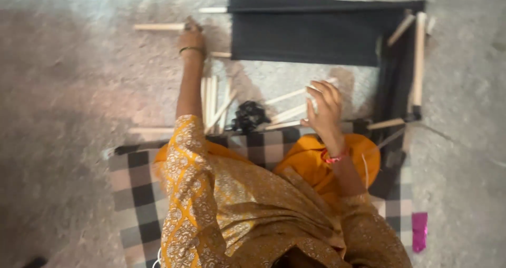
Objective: The person assembles a small folding chair by connecting white plastic poles with black corner joints and attaching a black fabric seat. They insert poles into joints, secure the frame, and then attach the fabric to the frame.
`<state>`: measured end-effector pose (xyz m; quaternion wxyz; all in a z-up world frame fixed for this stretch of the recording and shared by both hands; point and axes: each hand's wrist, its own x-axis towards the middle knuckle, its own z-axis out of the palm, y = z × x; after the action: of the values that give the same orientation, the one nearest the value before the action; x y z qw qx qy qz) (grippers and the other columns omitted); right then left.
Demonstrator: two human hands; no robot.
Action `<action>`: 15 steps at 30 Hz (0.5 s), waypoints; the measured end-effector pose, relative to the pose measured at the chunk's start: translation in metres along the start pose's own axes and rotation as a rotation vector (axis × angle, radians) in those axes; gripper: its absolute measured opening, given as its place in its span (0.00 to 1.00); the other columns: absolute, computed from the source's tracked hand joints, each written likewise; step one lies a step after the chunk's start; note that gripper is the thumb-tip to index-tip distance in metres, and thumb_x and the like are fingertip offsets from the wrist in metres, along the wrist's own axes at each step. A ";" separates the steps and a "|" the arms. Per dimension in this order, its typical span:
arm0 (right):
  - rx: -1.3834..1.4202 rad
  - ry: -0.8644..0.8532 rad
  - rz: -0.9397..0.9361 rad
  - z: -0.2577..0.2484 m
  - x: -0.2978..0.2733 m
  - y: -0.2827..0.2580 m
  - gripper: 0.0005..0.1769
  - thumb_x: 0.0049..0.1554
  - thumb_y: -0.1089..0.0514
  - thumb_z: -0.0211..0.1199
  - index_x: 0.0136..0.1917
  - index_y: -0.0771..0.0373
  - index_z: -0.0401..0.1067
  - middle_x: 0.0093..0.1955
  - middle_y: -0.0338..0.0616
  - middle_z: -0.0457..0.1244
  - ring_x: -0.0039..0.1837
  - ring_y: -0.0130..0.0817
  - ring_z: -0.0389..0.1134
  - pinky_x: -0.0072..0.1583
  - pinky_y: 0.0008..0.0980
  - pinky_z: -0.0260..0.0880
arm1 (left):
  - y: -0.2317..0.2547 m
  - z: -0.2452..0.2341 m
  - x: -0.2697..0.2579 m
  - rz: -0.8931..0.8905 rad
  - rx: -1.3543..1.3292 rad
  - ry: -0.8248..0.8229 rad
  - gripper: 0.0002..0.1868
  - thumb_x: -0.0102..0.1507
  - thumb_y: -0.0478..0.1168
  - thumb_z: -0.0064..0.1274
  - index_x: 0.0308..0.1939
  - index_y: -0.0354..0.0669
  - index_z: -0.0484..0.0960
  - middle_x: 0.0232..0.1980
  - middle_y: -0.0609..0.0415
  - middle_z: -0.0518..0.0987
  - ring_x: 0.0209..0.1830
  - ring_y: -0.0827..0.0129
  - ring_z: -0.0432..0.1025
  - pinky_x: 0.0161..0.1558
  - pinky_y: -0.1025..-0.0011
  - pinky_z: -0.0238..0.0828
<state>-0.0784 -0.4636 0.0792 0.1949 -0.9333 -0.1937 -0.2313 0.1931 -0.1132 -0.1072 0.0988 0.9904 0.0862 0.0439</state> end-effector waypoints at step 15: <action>0.780 0.042 0.989 -0.117 -0.008 0.263 0.29 0.67 0.46 0.57 0.77 0.56 0.57 0.61 0.35 0.66 0.51 0.24 0.67 0.43 0.20 0.66 | 0.386 0.000 -0.032 0.740 -0.274 0.031 0.47 0.59 0.56 0.64 0.73 0.38 0.59 0.74 0.40 0.61 0.76 0.47 0.54 0.67 0.48 0.56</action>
<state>-0.0080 -0.7418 0.0989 0.6087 -0.7679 0.1945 -0.0443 0.2242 -0.4917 -0.0311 0.2061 0.9315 -0.2818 0.1024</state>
